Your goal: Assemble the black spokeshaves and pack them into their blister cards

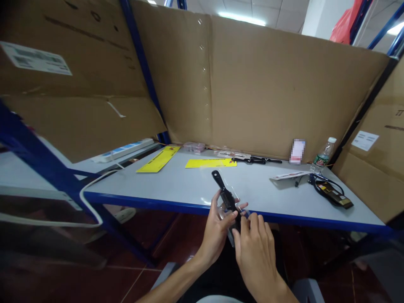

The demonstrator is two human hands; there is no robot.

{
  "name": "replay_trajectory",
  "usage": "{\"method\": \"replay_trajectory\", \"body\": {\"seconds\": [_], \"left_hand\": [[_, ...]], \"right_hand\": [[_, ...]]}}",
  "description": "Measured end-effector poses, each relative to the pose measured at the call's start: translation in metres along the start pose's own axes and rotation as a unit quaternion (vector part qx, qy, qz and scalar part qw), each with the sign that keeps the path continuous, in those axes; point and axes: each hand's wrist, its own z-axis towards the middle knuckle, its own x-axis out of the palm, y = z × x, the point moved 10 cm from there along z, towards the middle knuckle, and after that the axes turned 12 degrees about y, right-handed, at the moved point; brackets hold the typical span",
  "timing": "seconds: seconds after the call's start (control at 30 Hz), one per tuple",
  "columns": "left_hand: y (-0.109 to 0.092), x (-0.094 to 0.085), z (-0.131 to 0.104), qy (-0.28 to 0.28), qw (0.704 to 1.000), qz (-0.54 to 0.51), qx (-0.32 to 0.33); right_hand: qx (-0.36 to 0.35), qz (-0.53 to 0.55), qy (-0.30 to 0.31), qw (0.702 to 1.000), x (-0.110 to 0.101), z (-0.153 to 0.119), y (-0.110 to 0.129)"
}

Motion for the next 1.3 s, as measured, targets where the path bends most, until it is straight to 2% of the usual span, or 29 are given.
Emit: {"method": "replay_trajectory", "body": {"seconds": [0.1, 0.2, 0.3, 0.43, 0.6, 0.77, 0.93, 1.03, 1.13, 1.23, 1.3], "left_hand": [[0.002, -0.004, 0.001, -0.017, 1.0, 0.0, -0.006], [0.003, -0.006, 0.0, -0.034, 0.999, 0.0, -0.018], [0.005, -0.003, -0.003, -0.04, 0.999, 0.001, -0.036], [0.009, 0.001, -0.007, -0.036, 0.998, -0.009, -0.053], [0.002, 0.002, -0.005, -0.027, 0.997, -0.046, -0.049], [0.0, 0.007, -0.006, -0.014, 0.993, -0.086, -0.074], [0.011, 0.012, -0.009, 0.004, 0.992, -0.075, -0.103], [0.015, 0.01, -0.01, 0.0, 0.995, -0.057, -0.082], [0.017, 0.008, -0.011, -0.004, 0.997, -0.045, -0.059], [0.018, 0.007, -0.013, 0.0, 0.998, -0.035, -0.056], [0.021, 0.007, -0.014, 0.003, 0.997, -0.025, -0.068]], "right_hand": [[0.022, 0.026, 0.052, 0.998, 0.004, 0.011, -0.006], [0.037, 0.104, 0.102, 0.989, 0.002, 0.025, -0.013], [0.054, 0.169, 0.12, 0.977, -0.005, 0.042, -0.02], [0.048, 0.177, 0.124, 0.975, -0.01, 0.054, -0.025], [0.05, 0.207, 0.099, 0.972, -0.013, 0.033, -0.045], [0.032, 0.216, 0.097, 0.971, -0.019, 0.011, -0.051], [0.01, 0.211, 0.09, 0.973, -0.023, 0.004, -0.041], [-0.019, 0.113, 0.043, 0.992, -0.027, -0.006, -0.024], [-0.026, 0.024, 0.008, 0.999, -0.025, -0.018, -0.011], [-0.018, 0.047, 0.009, 0.999, -0.024, -0.018, -0.014], [0.0, 0.1, 0.026, 0.995, -0.025, -0.006, -0.026]]}}
